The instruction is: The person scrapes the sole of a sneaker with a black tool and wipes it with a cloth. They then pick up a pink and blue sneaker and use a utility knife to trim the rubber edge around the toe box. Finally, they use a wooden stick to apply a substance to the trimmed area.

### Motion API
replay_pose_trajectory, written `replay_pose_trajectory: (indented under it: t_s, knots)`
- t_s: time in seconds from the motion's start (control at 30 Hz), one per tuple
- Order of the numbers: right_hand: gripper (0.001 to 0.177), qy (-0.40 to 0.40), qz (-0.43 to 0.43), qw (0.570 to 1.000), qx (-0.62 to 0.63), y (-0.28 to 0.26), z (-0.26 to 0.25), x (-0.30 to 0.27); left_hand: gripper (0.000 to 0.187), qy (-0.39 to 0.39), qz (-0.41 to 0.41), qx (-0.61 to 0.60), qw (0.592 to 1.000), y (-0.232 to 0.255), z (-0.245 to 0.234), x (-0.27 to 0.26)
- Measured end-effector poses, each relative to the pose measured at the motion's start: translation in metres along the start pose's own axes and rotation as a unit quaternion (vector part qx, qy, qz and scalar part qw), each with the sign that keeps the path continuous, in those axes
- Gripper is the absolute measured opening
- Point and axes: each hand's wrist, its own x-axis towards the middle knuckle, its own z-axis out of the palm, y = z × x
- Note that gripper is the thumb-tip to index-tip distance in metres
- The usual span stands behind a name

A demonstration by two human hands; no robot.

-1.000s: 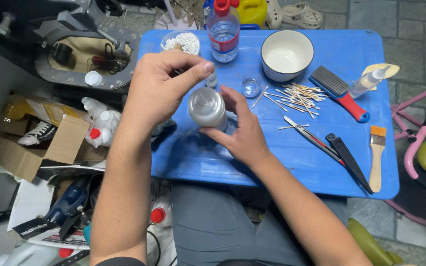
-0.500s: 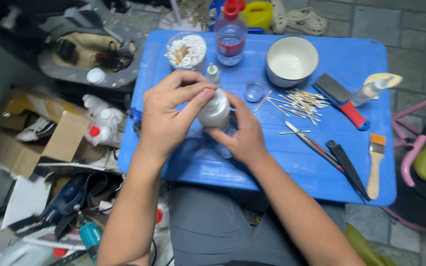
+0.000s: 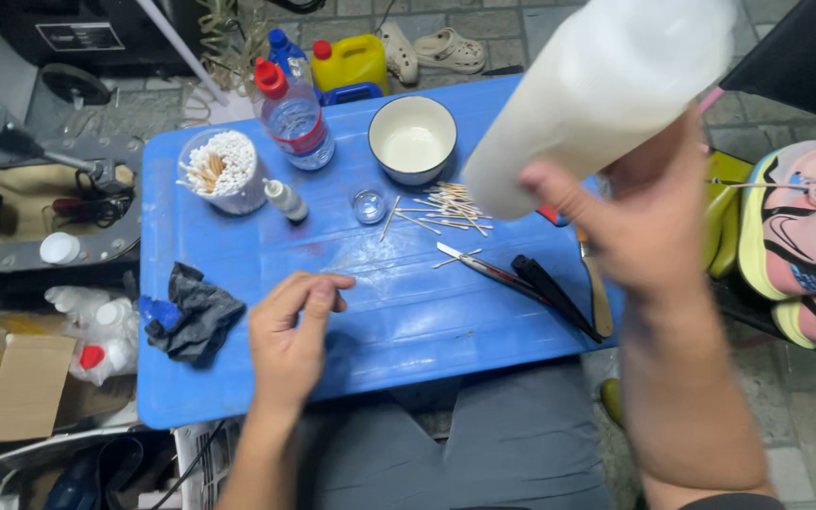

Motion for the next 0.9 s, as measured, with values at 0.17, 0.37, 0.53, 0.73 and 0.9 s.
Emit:
replay_pose_trajectory:
  t_s: [0.17,0.37,0.53,0.73,0.9]
  knots:
    - [0.059,0.009,-0.069,0.992,-0.101,0.033,-0.104,0.062,0.029,-0.066,-0.036,0.007,0.997,-0.048,0.055,-0.014]
    - [0.073,0.039,-0.047,0.993,-0.102,0.153,-0.137,0.103,0.026,0.034,-0.013,0.067,0.997,-0.051,0.042,-0.036]
    - [0.080,-0.013,-0.032,0.984,-0.176,0.216,-0.132,0.116,0.028,0.220,0.083,0.394,0.889,-0.028,-0.026,-0.039]
    - [0.080,-0.039,-0.001,0.990,-0.136,0.235,-0.116,0.125,0.064,0.175,-0.012,0.461,0.870,-0.055,-0.084,-0.022]
    - [0.077,-0.067,0.019,0.982,-0.174,0.226,-0.111,0.126,0.054,0.168,0.019,0.331,0.929,-0.097,-0.108,0.006]
